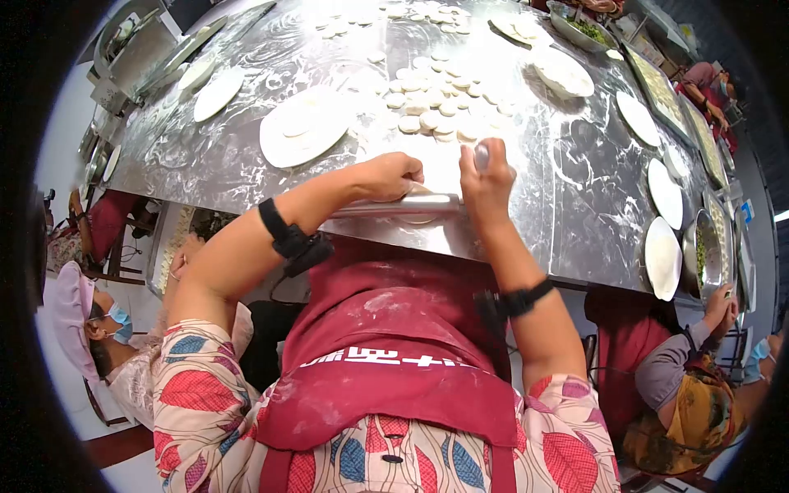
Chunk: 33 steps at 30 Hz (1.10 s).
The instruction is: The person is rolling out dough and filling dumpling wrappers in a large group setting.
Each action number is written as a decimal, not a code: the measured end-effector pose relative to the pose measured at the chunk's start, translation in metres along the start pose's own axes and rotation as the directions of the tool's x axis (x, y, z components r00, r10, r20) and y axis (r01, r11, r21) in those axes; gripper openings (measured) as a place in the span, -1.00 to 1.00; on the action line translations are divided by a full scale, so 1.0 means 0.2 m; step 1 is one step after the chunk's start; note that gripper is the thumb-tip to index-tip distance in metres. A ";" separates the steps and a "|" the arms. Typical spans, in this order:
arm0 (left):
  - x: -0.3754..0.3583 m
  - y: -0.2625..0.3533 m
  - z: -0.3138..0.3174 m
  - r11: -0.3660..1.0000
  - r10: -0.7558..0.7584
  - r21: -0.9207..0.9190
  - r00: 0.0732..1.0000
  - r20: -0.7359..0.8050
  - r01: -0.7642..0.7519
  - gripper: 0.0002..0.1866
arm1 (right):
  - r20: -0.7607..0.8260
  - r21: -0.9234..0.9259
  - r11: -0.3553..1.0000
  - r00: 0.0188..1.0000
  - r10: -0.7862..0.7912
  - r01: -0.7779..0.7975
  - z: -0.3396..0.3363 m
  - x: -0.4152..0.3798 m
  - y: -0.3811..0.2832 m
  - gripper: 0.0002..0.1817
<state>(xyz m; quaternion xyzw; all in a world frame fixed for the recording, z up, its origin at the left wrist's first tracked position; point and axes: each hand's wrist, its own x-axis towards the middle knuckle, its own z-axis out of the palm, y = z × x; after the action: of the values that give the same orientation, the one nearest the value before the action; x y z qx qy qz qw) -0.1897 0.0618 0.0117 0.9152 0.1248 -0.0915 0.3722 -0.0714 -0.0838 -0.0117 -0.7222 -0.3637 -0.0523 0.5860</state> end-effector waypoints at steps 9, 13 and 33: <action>-0.05 -0.07 0.04 0.998 0.050 -0.035 0.991 -0.126 -0.054 -0.76 | 0.033 0.180 0.982 0.998 -0.059 0.052 -0.15 -0.27 -0.09 -0.83; -0.23 -0.06 -0.32 0.993 -0.040 -0.116 0.986 -0.165 0.021 -0.73 | 0.047 0.242 0.969 0.997 -0.060 0.047 -0.14 -0.31 -0.07 -0.84; 0.44 -0.08 -0.32 0.827 0.153 0.557 0.927 -0.344 0.071 -0.79 | 0.039 0.146 0.977 0.986 -0.162 0.155 -0.17 -0.31 -0.06 -0.83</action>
<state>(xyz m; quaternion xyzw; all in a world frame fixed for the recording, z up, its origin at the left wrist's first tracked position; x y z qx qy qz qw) -0.1050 0.1325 0.0234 0.9865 0.1409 0.0601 0.0586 -0.1115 -0.1417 -0.0233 -0.6483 -0.4378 -0.0545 0.6206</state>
